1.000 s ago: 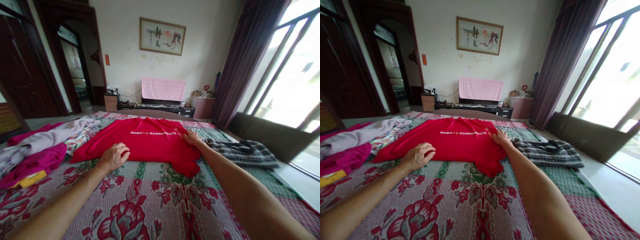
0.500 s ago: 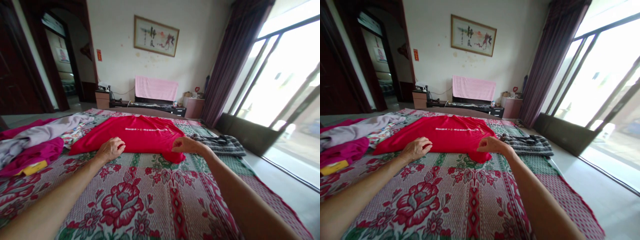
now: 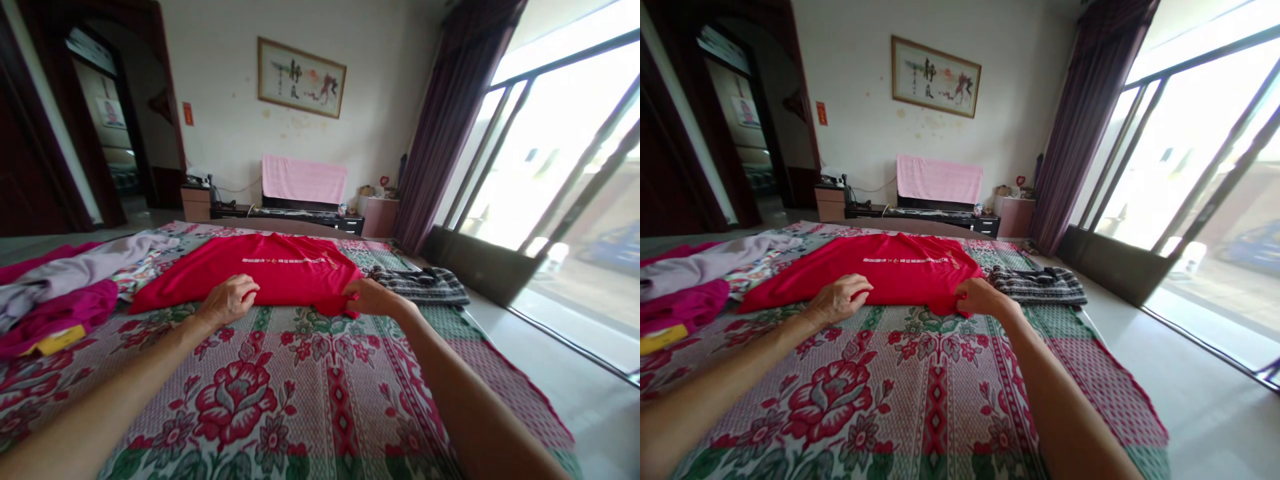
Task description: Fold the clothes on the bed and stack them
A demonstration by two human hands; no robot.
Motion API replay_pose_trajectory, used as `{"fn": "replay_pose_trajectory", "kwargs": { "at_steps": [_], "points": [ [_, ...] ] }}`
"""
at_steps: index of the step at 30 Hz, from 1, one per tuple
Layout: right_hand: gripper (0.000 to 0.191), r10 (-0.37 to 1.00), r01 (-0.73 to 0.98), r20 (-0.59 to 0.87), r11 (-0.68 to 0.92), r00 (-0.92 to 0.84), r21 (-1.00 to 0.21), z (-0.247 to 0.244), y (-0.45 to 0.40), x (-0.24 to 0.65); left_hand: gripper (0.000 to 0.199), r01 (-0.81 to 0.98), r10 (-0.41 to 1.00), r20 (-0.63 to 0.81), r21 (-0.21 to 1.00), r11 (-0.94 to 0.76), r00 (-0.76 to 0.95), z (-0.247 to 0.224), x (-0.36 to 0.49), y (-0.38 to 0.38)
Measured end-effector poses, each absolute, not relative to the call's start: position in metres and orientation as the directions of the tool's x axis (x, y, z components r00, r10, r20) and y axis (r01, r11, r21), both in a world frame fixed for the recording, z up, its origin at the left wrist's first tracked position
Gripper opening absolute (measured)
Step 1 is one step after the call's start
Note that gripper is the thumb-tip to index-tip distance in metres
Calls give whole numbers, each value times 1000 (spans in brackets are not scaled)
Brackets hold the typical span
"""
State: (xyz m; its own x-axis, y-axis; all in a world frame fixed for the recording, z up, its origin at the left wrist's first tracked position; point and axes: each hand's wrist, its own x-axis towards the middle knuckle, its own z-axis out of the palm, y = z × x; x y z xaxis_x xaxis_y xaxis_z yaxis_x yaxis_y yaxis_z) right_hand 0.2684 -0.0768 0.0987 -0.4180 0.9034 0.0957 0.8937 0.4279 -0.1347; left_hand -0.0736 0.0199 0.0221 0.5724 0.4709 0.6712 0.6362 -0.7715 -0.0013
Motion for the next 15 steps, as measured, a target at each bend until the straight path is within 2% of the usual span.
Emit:
{"fn": "replay_pose_trajectory", "kwargs": {
  "at_steps": [5,9,11,13,15],
  "points": [
    [6,927,898,84,375,-366,-231,117,-83,261,21,498,414,615,39,-866,672,33,-16,-10],
    [10,913,830,-89,317,-398,-459,117,-84,263,39,476,443,527,80,-876,726,40,25,-27],
    [13,921,791,-114,250,-371,-558,118,-84,269,44,433,422,483,96,-896,767,41,40,-32],
    [12,949,815,-118,183,-292,-550,119,-85,277,39,405,411,463,117,-907,786,41,49,-36],
    [13,969,889,-179,76,-173,-451,119,-85,286,36,416,427,473,134,-899,771,40,53,-39]
  ]
}}
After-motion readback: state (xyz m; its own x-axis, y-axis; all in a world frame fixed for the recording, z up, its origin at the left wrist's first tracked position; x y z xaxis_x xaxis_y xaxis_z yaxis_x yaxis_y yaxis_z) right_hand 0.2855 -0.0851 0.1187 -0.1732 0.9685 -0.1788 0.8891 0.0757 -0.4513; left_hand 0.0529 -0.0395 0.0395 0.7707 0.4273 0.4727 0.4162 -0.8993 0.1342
